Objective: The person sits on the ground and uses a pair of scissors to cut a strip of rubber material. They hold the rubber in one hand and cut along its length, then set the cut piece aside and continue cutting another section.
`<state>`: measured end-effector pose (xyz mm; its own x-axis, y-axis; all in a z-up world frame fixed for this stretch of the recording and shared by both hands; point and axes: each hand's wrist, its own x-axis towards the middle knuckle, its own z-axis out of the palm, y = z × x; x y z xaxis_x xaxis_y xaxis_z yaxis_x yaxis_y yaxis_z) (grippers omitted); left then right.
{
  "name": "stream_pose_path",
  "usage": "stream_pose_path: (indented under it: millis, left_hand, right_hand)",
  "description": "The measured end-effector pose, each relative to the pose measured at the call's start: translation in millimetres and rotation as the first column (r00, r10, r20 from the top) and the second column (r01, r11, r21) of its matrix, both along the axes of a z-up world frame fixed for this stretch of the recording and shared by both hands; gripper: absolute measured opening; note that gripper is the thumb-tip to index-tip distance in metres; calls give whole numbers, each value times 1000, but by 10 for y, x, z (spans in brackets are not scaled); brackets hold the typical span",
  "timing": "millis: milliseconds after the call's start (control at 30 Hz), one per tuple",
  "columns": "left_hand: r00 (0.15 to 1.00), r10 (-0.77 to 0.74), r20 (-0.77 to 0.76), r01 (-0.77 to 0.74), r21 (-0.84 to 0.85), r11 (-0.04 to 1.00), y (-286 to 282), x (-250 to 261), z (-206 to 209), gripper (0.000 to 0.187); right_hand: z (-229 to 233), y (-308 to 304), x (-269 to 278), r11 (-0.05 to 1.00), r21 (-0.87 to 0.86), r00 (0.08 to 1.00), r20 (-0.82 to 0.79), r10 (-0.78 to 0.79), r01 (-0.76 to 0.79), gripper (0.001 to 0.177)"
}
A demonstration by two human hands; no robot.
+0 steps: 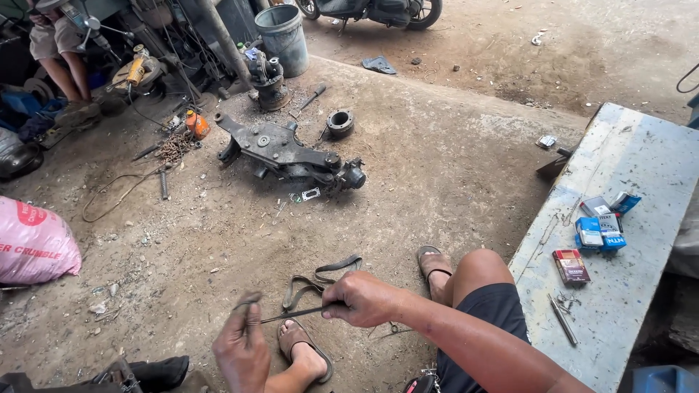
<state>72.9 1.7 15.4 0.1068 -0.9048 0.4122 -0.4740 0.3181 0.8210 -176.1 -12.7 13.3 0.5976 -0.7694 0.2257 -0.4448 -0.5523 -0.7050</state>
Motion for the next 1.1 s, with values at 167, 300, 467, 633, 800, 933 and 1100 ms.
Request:
stream_pose_path:
  millis: [167, 300, 467, 633, 800, 933, 1100]
  left_hand:
    - [947, -251, 199, 219, 171, 961, 76, 2, -405, 21]
    - [856, -297, -423, 497, 517, 697, 500, -357, -408, 28]
    - [360, -449, -818, 689, -91, 719, 483, -446, -28, 25]
    - [492, -472, -732, 421, -274, 865, 102, -341, 397, 17]
    - [967, -236, 100, 224, 115, 968, 138, -249, 7, 21]
    - [955, -157, -252, 270, 522, 809, 518, -431, -478, 32]
    - [156, -330, -931, 551, -195, 811, 408, -682, -123, 17]
  right_hand:
    - [358, -177, -113, 997, 67, 999, 26, -45, 43, 15]
    - [222, -262, -120, 997, 10, 980, 185, -79, 78, 23]
    - [-78, -160, 74, 980, 199, 945, 320, -63, -2, 18]
    - [-69, -20, 139, 991, 129, 983, 181, 17, -41, 27]
    - [114, -33, 46, 998, -47, 985, 165, 42, -34, 12]
    - [113, -186, -126, 990, -105, 952, 280, 124, -98, 6]
    - [-255, -113, -73, 933, 328, 895, 445, -13, -150, 10]
